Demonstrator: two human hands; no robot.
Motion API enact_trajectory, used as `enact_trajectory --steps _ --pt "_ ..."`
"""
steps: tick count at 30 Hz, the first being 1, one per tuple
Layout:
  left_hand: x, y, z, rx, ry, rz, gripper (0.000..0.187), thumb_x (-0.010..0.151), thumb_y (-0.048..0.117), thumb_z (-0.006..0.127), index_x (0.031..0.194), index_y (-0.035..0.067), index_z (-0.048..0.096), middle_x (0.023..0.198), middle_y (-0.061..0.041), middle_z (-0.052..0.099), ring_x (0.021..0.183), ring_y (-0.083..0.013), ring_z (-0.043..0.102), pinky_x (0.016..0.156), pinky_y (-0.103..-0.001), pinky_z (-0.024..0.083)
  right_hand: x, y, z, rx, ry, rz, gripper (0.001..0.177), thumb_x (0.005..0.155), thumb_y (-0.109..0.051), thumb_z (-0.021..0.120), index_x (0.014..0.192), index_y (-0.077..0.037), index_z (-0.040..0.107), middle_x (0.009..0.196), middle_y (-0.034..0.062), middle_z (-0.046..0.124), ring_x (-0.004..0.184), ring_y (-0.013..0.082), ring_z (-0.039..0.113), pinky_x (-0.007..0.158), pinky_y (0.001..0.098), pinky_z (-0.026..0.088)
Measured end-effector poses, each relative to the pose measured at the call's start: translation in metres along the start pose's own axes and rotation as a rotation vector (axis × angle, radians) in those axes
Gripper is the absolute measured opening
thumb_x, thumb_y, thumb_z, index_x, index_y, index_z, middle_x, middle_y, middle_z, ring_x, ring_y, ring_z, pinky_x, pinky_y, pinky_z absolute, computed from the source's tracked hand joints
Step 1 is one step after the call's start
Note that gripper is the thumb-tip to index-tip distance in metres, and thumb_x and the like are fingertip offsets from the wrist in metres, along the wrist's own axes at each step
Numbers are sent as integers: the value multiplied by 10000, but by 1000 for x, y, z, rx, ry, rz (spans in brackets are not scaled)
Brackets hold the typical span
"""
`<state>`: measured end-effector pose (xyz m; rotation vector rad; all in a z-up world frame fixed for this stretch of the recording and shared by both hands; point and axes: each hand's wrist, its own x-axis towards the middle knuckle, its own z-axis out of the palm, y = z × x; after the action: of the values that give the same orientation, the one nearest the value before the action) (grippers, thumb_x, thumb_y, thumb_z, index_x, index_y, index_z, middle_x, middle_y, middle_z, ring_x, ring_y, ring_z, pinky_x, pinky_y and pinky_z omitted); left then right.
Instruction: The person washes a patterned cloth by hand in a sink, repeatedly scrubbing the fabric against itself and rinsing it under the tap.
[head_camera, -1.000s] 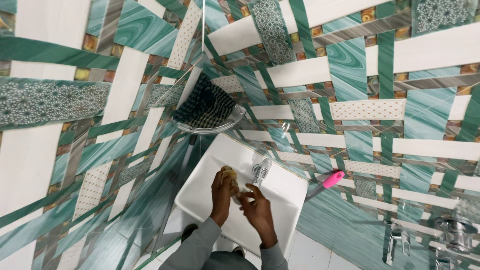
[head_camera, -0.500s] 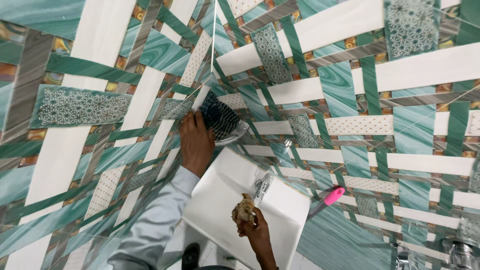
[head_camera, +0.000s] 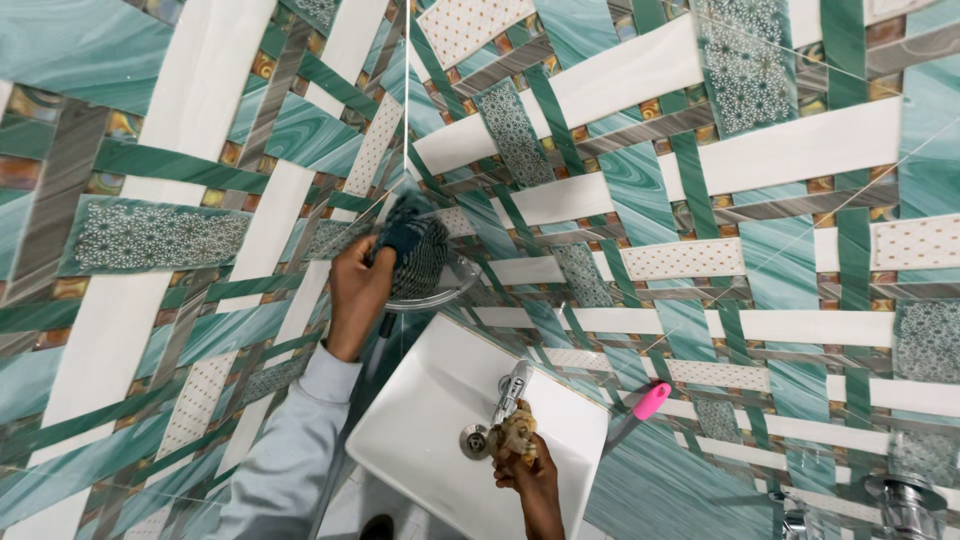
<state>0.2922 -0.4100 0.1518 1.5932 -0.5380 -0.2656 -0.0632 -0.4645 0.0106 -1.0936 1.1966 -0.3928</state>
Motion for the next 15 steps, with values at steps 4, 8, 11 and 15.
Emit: enact_trajectory --steps 4,8,11,15 --pt "-47 1 -40 -468 -21 85 317 1006 58 485 1203 -83 689 1017 -53 701 870 -94 618 781 -253 516 4 -39 25 -14 -28 -97 499 906 -171 670 1373 -31 562 890 121 725 711 190 669 637 331 576" --pt "-96 -17 -66 -817 122 -244 401 958 67 510 1317 -71 624 1023 -73 664 824 -170 634 668 -323 508 17 -102 70 -156 -148 -308 586 898 -165 732 1442 -57 540 920 109 698 730 154 645 636 312 549" --pt "-129 -44 -75 -1035 81 -342 456 887 97 485 1308 -60 567 1076 -123 713 942 -238 701 827 -387 584 25 -162 108 -308 -145 -687 680 851 -164 739 1476 -62 490 1131 89 716 893 176 710 726 313 586" --pt "-147 -106 -60 -1122 190 -560 384 877 140 495 1212 -6 613 1095 -132 719 959 -256 706 855 -397 575 37 -223 148 -636 -66 -1045 734 832 -203 813 1488 -63 518 1215 198 653 1012 280 716 822 378 591"
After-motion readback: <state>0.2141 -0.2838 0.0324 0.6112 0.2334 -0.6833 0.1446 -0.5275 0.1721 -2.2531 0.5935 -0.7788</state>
